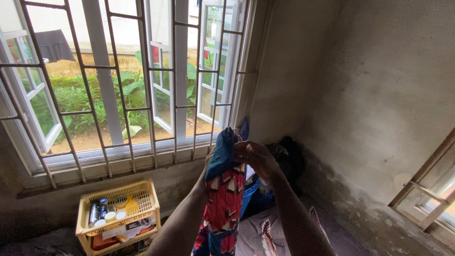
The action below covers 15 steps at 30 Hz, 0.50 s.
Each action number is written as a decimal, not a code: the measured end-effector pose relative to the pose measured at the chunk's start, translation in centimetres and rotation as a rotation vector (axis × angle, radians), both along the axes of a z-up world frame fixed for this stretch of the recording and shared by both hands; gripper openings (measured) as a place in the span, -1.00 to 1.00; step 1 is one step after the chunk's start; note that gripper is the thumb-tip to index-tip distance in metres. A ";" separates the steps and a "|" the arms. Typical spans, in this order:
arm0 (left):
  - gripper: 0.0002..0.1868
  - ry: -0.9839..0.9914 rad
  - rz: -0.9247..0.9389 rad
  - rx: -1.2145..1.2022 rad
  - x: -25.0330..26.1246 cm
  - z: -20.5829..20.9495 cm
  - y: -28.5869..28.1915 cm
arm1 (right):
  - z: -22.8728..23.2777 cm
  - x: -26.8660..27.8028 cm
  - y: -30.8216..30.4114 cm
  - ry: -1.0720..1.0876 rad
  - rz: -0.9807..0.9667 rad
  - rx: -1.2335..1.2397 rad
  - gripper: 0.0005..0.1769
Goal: The person picks up several garments from a bed and folds them by hand, including a grey shirt, a white t-shirt, and a pair of patterned shorts, placing each folded item on a blue laundry basket.
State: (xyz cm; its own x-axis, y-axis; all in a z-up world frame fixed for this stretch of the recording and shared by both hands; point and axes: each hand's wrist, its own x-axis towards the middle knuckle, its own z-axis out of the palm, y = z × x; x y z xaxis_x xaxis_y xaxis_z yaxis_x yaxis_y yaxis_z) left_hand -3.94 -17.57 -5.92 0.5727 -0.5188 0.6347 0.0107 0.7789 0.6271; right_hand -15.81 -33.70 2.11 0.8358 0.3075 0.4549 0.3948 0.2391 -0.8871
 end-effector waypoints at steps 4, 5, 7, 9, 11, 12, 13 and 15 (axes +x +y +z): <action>-0.46 0.051 -0.328 -0.056 -1.2 1.9 1.6 | -3.9 0.6 -2.1 -0.058 -0.152 0.378 -0.34; -0.41 0.259 -0.614 -0.126 -1.5 2.2 1.9 | -5.2 0.9 -2.6 -0.006 -0.229 0.403 -0.27; -0.41 0.239 -0.651 -0.135 -1.9 3.1 2.5 | -8.9 0.8 -3.0 0.047 -0.306 0.427 -0.15; -0.41 0.218 -0.693 -0.141 -2.3 4.3 2.7 | -12.3 0.2 -2.8 0.276 1.010 0.878 -0.07; -0.38 0.153 -0.745 -0.153 -2.7 6.2 2.9 | -14.6 -0.2 -1.4 0.435 0.145 0.425 0.15; -0.37 0.121 -0.769 -0.159 -2.8 7.2 3.0 | -15.5 -0.3 -0.6 0.436 0.147 0.426 0.15; -0.36 0.087 -0.795 -0.166 -2.6 8.3 2.9 | -16.4 -0.6 0.2 0.470 0.221 0.457 0.11; -0.34 0.055 -0.820 -0.171 -1.8 9.7 2.8 | -18.6 -1.1 0.7 0.505 0.298 0.489 0.07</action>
